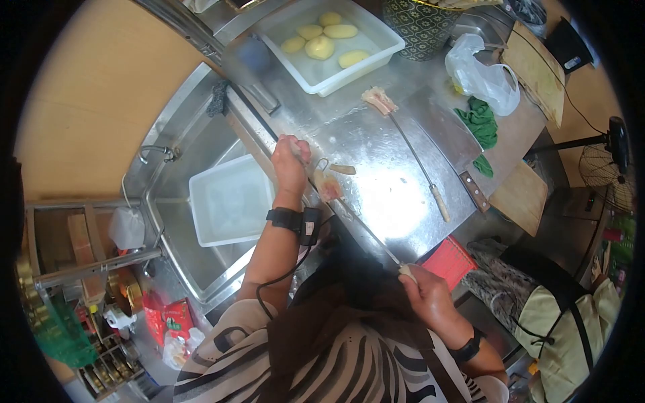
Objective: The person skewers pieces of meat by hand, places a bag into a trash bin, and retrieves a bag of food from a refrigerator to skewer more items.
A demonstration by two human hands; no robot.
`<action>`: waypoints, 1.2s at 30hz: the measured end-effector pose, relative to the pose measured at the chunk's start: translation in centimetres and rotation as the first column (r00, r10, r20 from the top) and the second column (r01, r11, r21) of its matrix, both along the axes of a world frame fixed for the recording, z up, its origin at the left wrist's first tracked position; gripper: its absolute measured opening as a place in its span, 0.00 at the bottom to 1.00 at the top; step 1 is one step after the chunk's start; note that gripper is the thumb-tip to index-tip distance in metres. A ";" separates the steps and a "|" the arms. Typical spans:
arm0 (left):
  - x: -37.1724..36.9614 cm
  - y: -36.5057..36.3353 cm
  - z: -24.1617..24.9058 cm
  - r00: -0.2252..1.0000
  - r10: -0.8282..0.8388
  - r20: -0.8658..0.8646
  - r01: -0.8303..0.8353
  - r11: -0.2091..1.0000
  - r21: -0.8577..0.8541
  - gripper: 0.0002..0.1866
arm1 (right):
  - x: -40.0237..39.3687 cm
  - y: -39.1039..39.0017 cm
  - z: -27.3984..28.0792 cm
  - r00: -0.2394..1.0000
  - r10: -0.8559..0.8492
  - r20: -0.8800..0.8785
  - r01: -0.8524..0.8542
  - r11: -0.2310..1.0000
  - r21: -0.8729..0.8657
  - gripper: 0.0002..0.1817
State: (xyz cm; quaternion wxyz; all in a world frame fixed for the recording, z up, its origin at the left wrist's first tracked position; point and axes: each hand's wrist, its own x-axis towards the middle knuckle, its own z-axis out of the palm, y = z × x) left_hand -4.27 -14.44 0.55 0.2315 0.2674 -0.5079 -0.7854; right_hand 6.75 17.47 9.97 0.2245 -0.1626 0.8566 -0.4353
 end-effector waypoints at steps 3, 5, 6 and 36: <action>-0.3 0.2 0.0 0.999 0.036 -0.014 -0.033 0.988 0.153 0.12 | -0.2 0.0 -0.1 0.999 0.009 0.041 -0.010 0.999 0.037 0.08; -0.2 0.2 0.3 1.000 0.019 -0.020 -0.015 0.984 0.176 0.11 | -0.3 0.0 -0.1 0.999 0.007 0.039 -0.008 0.999 0.042 0.08; -0.2 0.2 0.3 1.000 0.001 -0.027 0.004 0.980 0.200 0.11 | -0.3 0.0 -0.1 0.999 0.003 0.036 -0.005 0.999 0.048 0.09; -0.4 1.2 0.5 0.995 0.015 -0.101 0.036 0.875 0.482 0.10 | 1.7 0.0 -5.3 0.999 0.032 0.022 -0.031 0.999 -0.024 0.11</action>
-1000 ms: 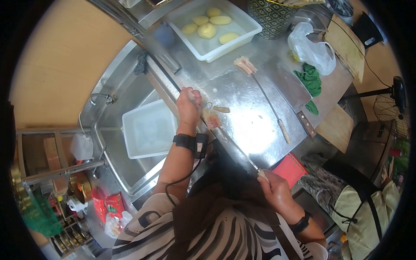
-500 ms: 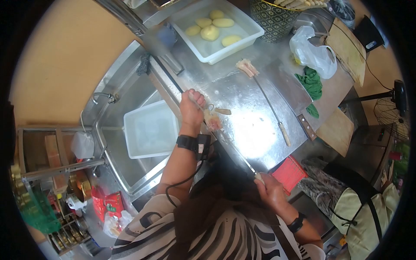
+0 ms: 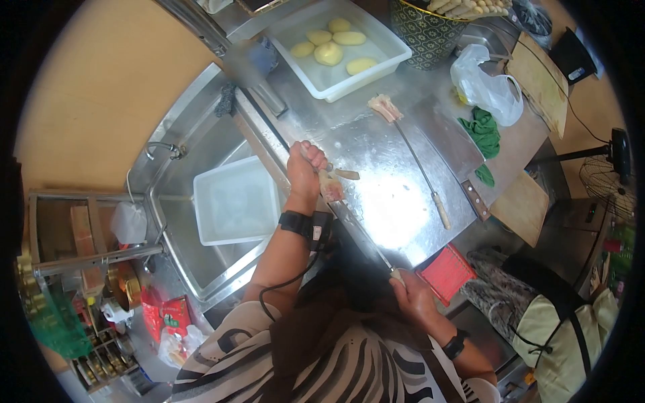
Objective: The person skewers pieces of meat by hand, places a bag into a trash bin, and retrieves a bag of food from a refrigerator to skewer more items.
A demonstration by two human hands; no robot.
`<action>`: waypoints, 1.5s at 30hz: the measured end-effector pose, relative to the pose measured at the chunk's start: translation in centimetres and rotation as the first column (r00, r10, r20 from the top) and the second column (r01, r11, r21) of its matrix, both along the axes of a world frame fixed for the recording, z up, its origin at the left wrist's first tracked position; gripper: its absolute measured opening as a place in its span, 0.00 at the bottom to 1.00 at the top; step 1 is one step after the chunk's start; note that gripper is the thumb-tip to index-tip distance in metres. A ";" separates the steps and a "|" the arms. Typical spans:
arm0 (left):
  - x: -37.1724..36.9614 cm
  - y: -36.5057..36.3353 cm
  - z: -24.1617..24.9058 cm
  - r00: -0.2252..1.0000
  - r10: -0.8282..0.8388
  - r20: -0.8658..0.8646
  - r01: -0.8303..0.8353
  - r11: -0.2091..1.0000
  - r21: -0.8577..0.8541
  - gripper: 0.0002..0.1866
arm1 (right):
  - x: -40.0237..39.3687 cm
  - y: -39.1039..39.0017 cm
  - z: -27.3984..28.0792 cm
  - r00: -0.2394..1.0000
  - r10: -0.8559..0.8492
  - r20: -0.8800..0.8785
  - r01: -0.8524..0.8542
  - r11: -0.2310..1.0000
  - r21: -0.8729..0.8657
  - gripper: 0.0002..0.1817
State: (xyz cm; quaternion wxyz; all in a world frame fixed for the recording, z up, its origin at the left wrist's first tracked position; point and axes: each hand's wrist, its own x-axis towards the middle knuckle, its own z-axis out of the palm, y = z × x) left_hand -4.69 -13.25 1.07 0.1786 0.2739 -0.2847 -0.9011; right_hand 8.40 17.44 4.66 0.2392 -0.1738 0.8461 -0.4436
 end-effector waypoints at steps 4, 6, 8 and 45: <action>0.1 0.2 0.3 1.000 -0.002 -0.008 0.002 1.000 -0.025 0.11 | -0.2 -0.2 0.2 1.000 0.012 -0.002 -0.012 1.000 -0.004 0.12; 0.0 0.2 0.4 1.000 -0.017 -0.010 0.016 0.998 -0.055 0.12 | -0.3 -0.2 0.3 1.000 0.024 0.002 -0.024 1.000 0.009 0.11; -0.1 0.3 0.6 1.000 -0.015 -0.004 0.015 0.998 -0.054 0.12 | -0.4 -0.4 0.3 1.000 0.020 0.008 -0.020 1.000 0.001 0.11; 1.2 -1.3 0.2 0.952 -0.108 -0.288 0.156 0.977 0.148 0.40 | -1.0 -0.4 0.1 0.989 -0.119 0.088 0.125 0.990 -0.072 0.10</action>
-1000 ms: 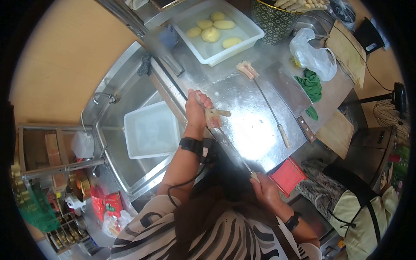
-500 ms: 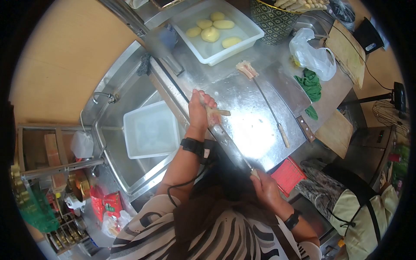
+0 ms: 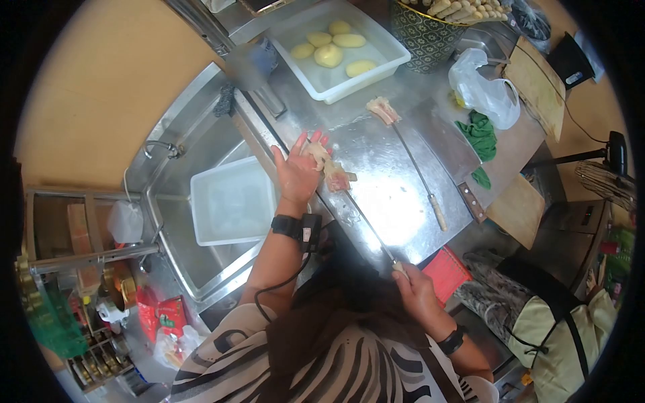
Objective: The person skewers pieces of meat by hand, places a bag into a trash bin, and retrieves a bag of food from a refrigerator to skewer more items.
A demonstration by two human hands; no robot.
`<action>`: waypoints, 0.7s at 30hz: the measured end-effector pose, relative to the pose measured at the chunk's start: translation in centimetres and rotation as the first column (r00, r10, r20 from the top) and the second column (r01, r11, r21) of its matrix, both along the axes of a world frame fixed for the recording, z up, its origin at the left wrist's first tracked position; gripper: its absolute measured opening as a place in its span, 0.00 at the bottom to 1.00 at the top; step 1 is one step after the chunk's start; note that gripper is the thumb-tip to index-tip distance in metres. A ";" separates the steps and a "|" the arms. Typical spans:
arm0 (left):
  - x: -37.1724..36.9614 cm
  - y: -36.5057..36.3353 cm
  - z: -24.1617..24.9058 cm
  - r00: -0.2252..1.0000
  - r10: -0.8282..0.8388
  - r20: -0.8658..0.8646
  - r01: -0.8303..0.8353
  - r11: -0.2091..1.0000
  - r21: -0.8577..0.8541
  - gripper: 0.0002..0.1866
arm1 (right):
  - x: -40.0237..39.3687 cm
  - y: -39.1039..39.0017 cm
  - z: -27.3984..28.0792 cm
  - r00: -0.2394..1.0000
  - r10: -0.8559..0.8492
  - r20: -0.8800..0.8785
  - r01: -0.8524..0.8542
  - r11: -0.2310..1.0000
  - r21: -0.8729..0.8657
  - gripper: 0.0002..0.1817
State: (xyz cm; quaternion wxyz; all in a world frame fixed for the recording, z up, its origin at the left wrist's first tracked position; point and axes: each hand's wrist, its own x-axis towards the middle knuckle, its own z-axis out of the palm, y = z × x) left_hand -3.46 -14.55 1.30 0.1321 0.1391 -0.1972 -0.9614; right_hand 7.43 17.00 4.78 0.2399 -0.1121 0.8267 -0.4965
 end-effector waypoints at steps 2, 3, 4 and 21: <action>0.1 0.4 -0.1 0.999 -0.032 0.009 0.032 0.999 -0.002 0.40 | 0.0 0.0 0.0 1.000 -0.005 0.012 0.006 1.000 -0.014 0.10; 0.2 0.7 0.1 0.998 -0.064 0.020 0.064 0.998 -0.006 0.40 | 0.1 0.0 0.0 1.000 -0.011 0.026 0.012 0.999 -0.030 0.10; 0.3 1.0 0.4 0.998 -0.064 0.018 0.065 0.998 -0.005 0.40 | 0.1 0.0 -0.1 1.000 -0.011 0.024 0.012 1.000 -0.029 0.10; -0.6 2.9 2.6 0.992 -0.108 0.067 0.109 0.994 -0.018 0.24 | -0.1 -0.4 -0.1 0.994 -0.045 -0.099 0.046 0.999 0.006 0.11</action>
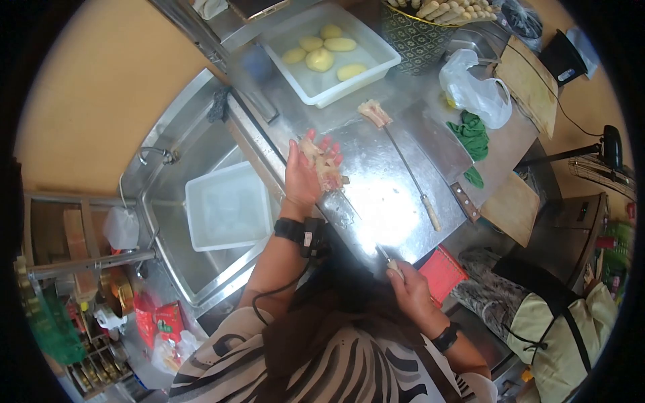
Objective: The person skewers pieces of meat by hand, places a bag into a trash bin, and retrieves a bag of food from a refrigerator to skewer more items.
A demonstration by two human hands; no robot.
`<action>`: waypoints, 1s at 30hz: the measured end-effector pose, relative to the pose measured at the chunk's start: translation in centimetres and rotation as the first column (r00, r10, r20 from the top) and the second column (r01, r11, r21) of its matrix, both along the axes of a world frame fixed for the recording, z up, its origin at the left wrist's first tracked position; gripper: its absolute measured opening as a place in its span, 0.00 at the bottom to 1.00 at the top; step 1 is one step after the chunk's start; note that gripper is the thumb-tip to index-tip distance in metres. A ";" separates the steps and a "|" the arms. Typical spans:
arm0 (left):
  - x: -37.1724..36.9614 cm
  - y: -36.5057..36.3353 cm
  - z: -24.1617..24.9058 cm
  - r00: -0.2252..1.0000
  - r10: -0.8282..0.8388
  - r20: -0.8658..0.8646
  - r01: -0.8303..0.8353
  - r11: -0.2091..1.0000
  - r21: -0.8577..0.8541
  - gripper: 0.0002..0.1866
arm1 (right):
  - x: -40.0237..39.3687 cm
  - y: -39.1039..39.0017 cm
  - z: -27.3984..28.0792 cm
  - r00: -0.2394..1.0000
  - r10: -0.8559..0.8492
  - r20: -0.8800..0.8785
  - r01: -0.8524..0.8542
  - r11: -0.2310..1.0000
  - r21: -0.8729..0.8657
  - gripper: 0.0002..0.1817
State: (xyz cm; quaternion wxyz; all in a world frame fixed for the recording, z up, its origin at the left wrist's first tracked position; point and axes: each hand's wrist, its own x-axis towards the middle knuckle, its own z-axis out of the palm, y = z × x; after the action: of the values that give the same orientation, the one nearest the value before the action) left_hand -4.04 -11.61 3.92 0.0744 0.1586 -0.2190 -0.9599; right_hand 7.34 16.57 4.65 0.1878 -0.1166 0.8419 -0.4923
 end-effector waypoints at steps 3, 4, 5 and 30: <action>0.4 1.7 0.0 0.996 -0.085 0.020 0.085 0.996 0.009 0.24 | -0.2 -0.3 -0.2 1.000 -0.010 -0.004 0.010 1.000 -0.019 0.11; 0.5 1.9 -0.8 0.996 -0.089 0.014 0.089 0.996 0.008 0.24 | -0.3 -0.3 -0.3 1.000 -0.014 -0.010 0.013 1.000 -0.020 0.11; 0.6 1.9 -2.2 0.986 -0.165 -0.015 0.164 0.986 -0.034 0.22 | -0.3 -0.3 -0.4 1.000 -0.004 0.011 0.004 1.000 -0.006 0.13; 1.3 4.2 -1.6 0.983 -0.159 0.091 0.162 0.987 -0.026 0.07 | -0.6 -1.2 0.6 0.998 0.045 0.039 -0.045 0.999 -0.008 0.10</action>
State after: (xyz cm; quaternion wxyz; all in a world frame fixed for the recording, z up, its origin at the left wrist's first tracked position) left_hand -2.76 -7.42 2.36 -0.0101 0.1816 -0.2500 -0.9510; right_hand 6.77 15.38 5.27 0.2148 -0.1264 0.8335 -0.4930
